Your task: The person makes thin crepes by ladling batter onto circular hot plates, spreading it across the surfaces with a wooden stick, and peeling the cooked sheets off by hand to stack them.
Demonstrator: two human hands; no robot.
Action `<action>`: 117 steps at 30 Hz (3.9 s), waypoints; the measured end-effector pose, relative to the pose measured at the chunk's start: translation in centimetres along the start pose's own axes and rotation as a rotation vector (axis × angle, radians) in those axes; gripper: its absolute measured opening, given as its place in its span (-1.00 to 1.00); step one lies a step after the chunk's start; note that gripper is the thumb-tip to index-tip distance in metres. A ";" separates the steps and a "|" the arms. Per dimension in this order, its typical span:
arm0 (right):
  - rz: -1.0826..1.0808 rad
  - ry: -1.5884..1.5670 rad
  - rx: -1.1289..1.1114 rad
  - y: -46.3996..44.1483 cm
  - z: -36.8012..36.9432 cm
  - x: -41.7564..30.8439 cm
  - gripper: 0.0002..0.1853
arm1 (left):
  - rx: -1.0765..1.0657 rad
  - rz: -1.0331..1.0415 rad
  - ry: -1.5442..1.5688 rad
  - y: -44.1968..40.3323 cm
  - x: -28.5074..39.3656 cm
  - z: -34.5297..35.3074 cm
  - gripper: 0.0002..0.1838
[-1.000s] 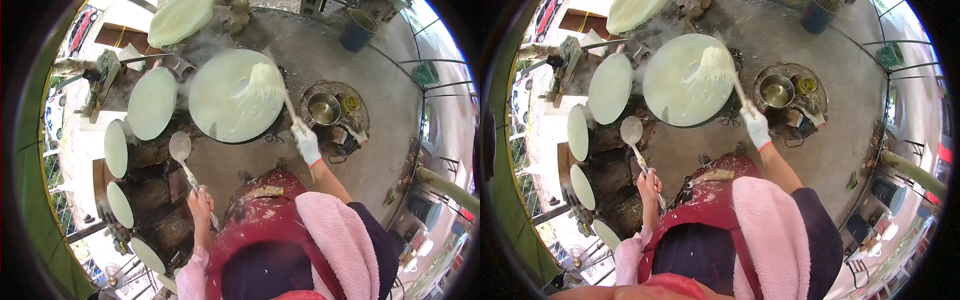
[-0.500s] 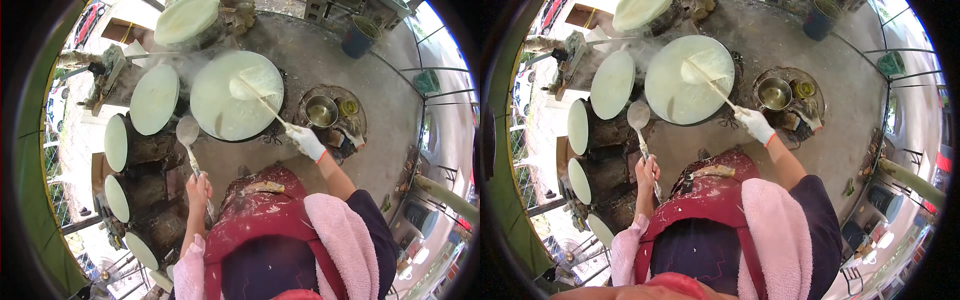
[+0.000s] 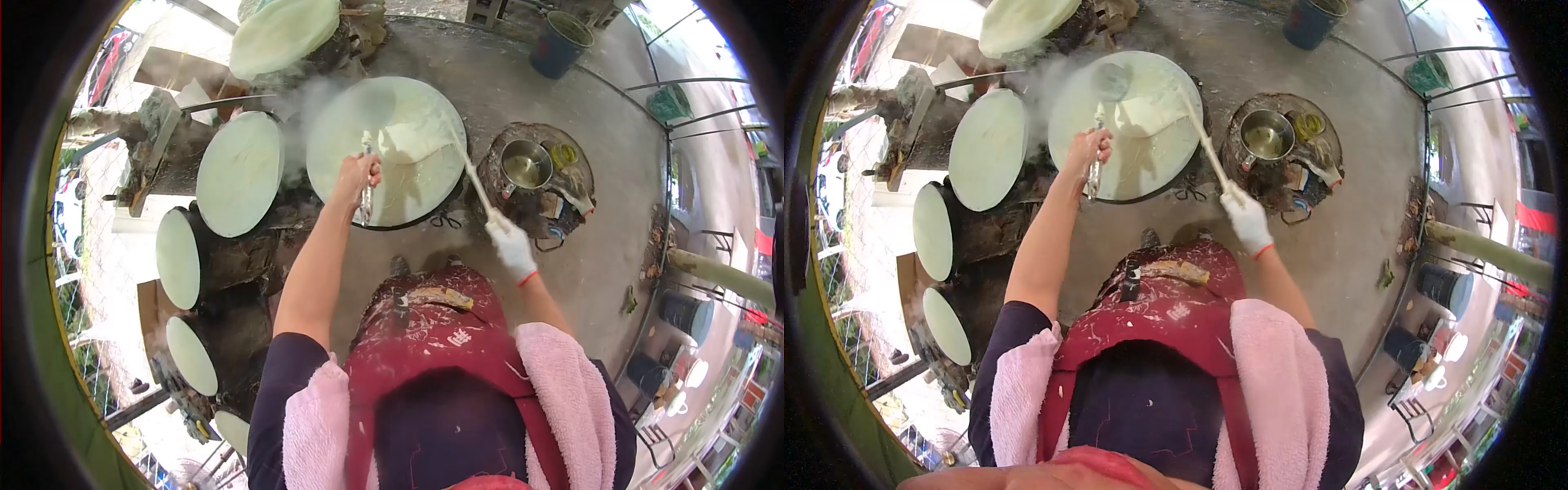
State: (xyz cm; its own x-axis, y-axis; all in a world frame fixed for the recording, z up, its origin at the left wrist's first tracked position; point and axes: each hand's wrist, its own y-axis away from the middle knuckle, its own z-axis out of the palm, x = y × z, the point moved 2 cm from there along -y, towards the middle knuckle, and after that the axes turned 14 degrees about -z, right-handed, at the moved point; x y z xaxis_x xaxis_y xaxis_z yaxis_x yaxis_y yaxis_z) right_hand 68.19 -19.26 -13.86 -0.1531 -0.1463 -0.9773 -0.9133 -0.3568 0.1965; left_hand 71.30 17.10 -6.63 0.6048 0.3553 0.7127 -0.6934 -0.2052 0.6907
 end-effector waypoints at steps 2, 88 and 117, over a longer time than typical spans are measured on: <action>0.069 -0.192 0.053 1.3 4.8 3.4 -0.53 | -0.003 -0.122 -0.055 1.1 -1.2 0.8 -0.78; -0.441 -0.050 -0.350 -28.8 60.5 -22.5 -0.46 | -0.070 0.338 1.327 33.9 -1.7 -51.9 -0.65; -1.381 1.428 -0.214 -52.2 59.3 -34.2 -0.84 | 0.002 0.178 1.179 23.4 9.0 -50.9 -0.75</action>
State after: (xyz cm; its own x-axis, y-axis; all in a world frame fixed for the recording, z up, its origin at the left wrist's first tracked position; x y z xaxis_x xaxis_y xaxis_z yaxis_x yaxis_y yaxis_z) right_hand 98.70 59.03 4.59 0.9403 -0.1819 0.2876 -0.0603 -0.9209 -0.3852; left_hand 40.56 61.92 9.71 -0.2335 0.9404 0.2471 -0.7302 -0.3374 0.5942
